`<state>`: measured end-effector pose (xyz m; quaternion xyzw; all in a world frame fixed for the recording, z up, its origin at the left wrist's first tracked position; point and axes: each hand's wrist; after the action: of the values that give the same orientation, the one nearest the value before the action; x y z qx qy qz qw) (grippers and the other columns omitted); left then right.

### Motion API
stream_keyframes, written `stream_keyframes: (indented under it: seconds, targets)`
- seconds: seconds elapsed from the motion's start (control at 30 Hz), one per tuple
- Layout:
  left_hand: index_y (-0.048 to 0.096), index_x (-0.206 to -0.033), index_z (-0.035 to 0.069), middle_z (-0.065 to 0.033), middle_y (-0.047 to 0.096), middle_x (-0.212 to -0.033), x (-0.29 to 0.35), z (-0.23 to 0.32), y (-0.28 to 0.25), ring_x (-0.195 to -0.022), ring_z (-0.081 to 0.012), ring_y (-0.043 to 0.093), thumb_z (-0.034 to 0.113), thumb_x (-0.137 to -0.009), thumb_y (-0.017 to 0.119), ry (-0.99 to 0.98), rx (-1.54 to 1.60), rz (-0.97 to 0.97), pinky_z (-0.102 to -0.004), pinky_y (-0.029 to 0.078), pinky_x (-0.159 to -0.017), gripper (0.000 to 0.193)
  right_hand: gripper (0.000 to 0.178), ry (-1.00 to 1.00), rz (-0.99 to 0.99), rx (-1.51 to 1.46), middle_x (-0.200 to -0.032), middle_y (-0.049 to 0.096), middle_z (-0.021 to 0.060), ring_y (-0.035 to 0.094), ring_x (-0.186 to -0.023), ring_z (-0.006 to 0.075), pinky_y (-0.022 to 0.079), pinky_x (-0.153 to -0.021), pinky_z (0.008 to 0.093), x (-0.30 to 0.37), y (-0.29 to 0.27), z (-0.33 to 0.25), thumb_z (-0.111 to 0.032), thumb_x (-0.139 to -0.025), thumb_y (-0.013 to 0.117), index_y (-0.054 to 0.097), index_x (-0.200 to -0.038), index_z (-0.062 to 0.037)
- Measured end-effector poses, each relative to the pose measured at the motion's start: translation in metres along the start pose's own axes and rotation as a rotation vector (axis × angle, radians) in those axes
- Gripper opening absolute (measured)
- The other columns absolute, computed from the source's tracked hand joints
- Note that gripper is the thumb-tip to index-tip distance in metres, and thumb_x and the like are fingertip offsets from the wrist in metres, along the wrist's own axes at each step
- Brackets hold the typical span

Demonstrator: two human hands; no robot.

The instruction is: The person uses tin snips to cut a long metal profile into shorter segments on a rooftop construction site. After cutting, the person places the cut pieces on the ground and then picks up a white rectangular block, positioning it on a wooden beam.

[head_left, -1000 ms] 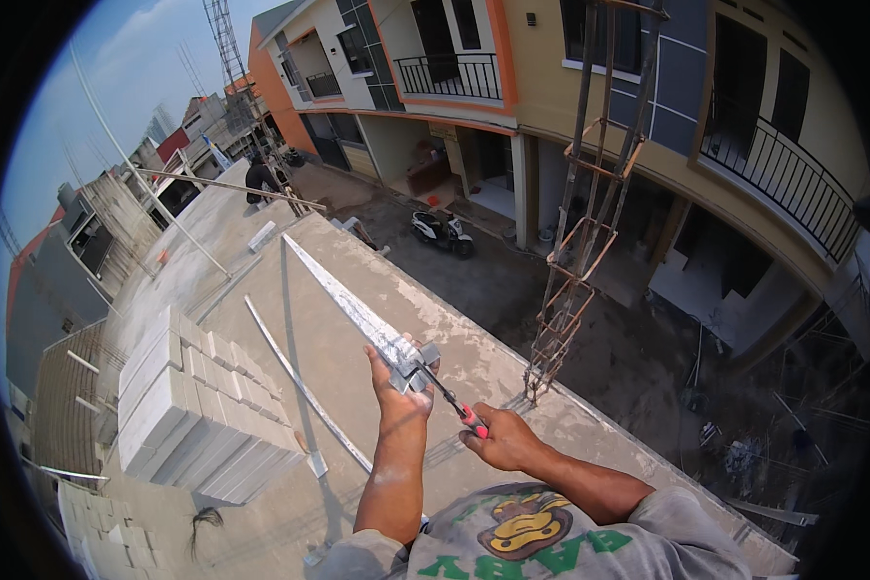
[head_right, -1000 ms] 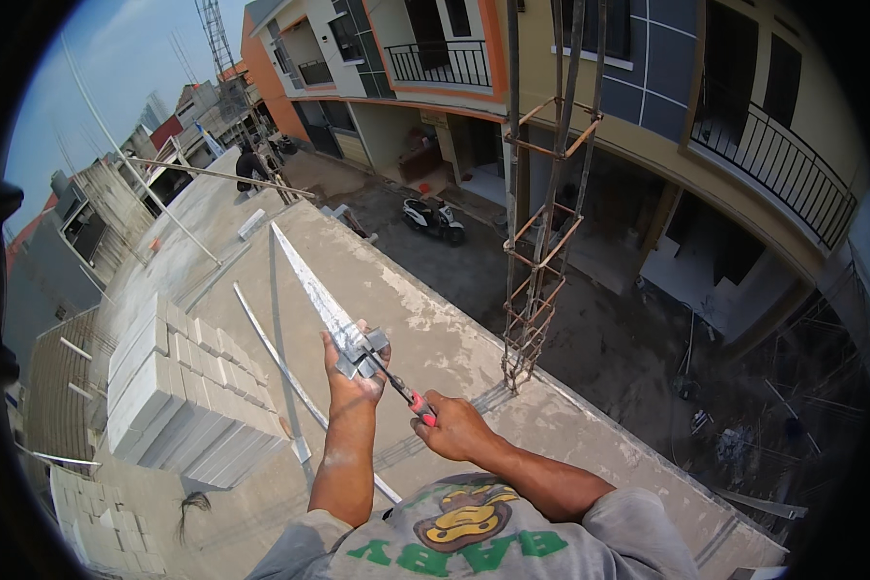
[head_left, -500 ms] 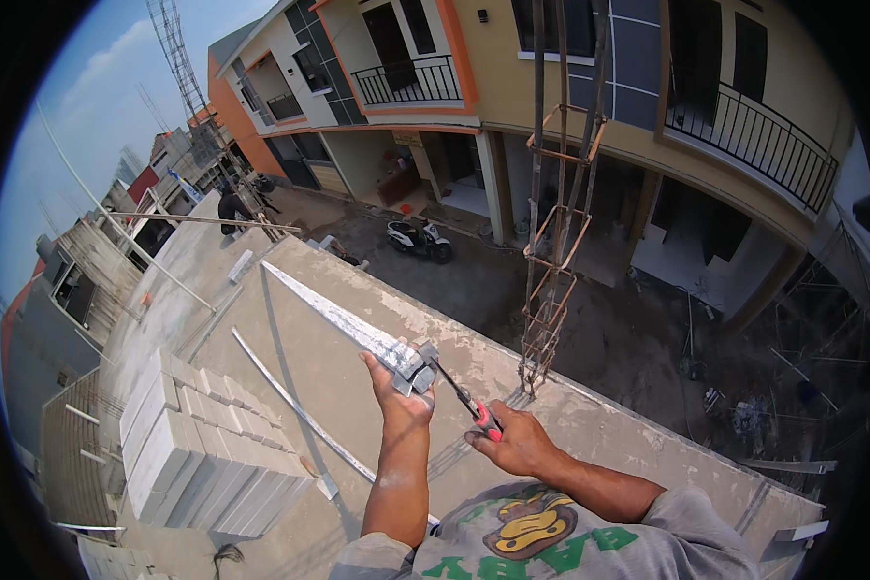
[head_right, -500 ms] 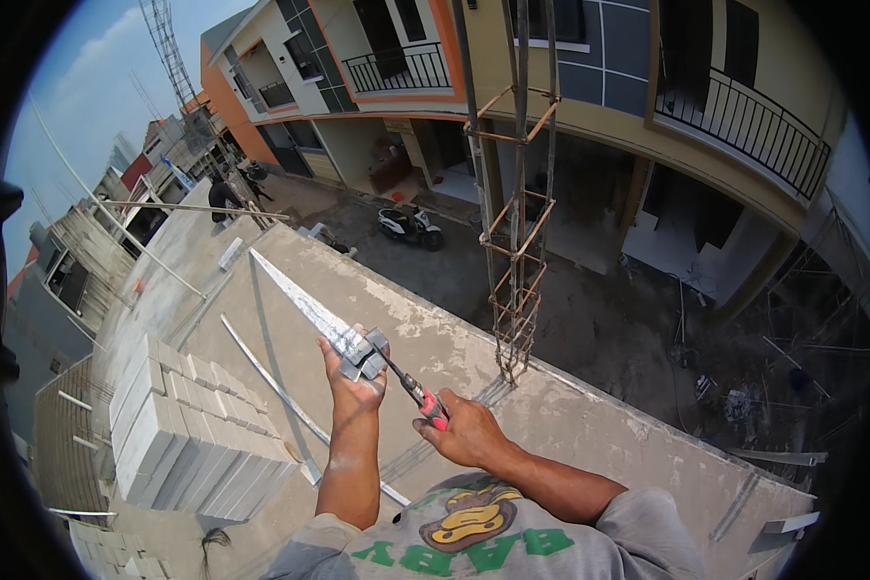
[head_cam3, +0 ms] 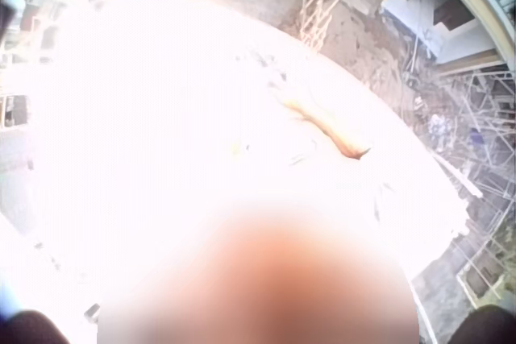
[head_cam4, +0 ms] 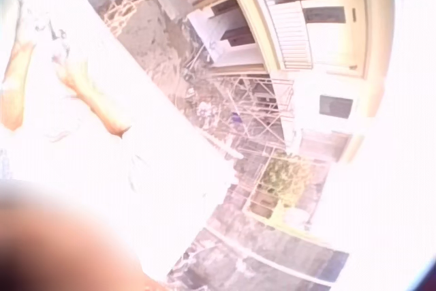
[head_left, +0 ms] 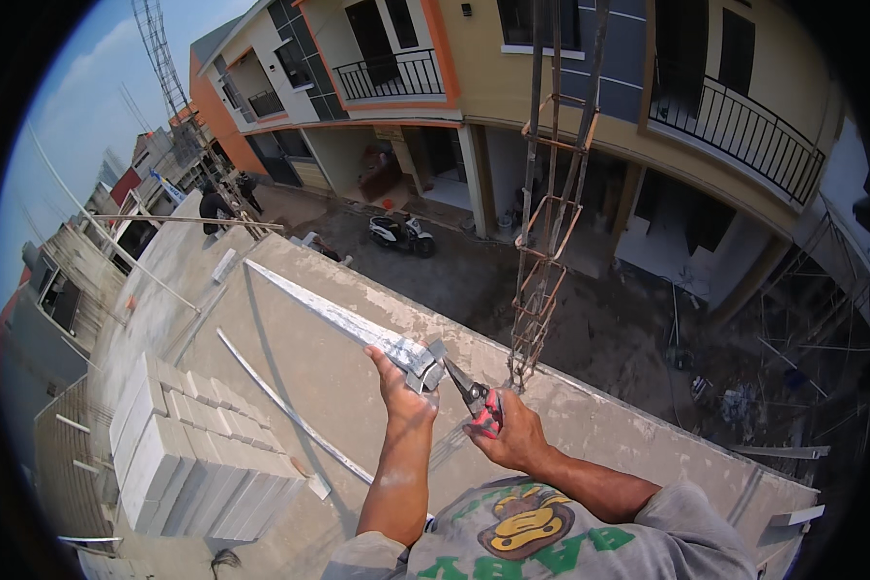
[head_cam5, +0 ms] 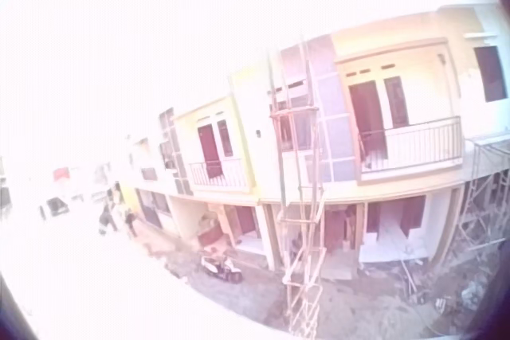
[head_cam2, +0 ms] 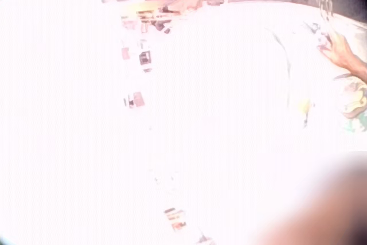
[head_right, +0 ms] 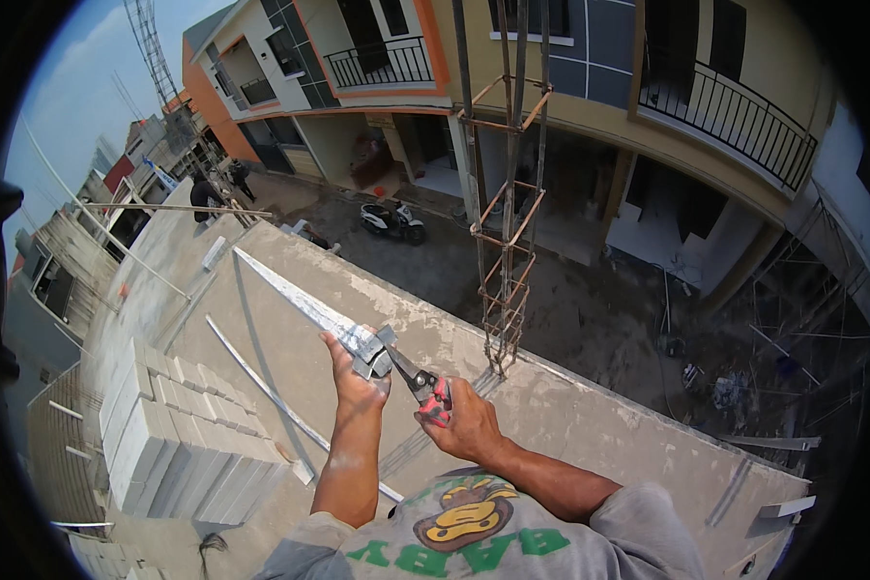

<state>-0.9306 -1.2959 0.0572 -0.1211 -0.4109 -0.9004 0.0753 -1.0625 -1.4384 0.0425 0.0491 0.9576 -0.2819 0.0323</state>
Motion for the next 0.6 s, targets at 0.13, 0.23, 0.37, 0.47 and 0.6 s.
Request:
stream_keyframes:
  seconds: [0.13,0.23,0.37,0.47,0.6]
  targets:
    - [0.041,-0.137,0.013,-0.0105,0.054,-0.124,0.005,-0.010,-0.004,-0.106,-0.0258,0.058,0.067,-0.095,0.039,-0.136,-0.057,0.094,-0.0461,0.049,-0.093,0.069,0.059,-0.024,-0.015,0.121,-0.093,0.060,0.0205,0.063,-0.086,0.0400,0.050,-0.076,0.0458,0.000,0.000,0.001,-0.035,-0.073,0.082,0.047,-0.108,-0.0025]
    - [0.046,-0.135,0.012,-0.0083,0.057,-0.124,0.009,-0.013,-0.007,-0.108,-0.0231,0.060,0.066,-0.094,0.044,-0.175,-0.042,0.107,-0.0409,0.050,-0.092,0.067,0.060,-0.068,-0.027,0.037,-0.089,0.060,0.0166,0.063,-0.082,0.0330,0.050,-0.075,0.0422,0.008,-0.009,0.004,-0.034,-0.072,0.083,0.045,-0.108,-0.0032]
    - [0.051,-0.132,0.012,-0.0063,0.060,-0.126,0.012,-0.015,-0.009,-0.110,-0.0206,0.060,0.064,-0.095,0.045,-0.269,-0.065,0.193,-0.0358,0.051,-0.091,0.064,0.058,0.107,-0.149,-0.084,-0.091,0.061,0.0198,0.064,-0.086,0.0378,0.050,-0.077,0.0449,0.019,-0.016,0.009,-0.030,-0.073,0.081,0.045,-0.110,-0.0027]
    - [0.051,-0.131,0.012,-0.0067,0.060,-0.125,0.012,-0.015,-0.007,-0.111,-0.0208,0.060,0.063,-0.096,0.045,-0.258,-0.038,0.127,-0.0367,0.051,-0.091,0.062,0.055,0.115,-0.101,-0.085,-0.086,0.063,0.0188,0.065,-0.082,0.0371,0.051,-0.074,0.0441,0.022,-0.014,0.009,-0.029,-0.073,0.081,0.046,-0.108,-0.0036]
    - [0.051,-0.128,0.011,-0.0082,0.060,-0.122,0.010,-0.010,0.003,-0.110,-0.0239,0.060,0.062,-0.095,0.047,-0.267,0.000,0.086,-0.0442,0.051,-0.093,0.060,0.053,0.070,-0.021,-0.014,-0.082,0.064,0.0181,0.067,-0.077,0.0371,0.052,-0.069,0.0437,0.016,-0.011,0.006,-0.029,-0.073,0.081,0.048,-0.106,-0.0039]
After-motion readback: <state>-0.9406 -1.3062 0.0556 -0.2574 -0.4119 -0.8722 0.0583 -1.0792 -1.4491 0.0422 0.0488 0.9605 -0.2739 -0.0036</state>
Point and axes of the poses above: each hand's wrist, its own x-axis away from the middle knuckle, its own y-axis out of the palm, z = x × y
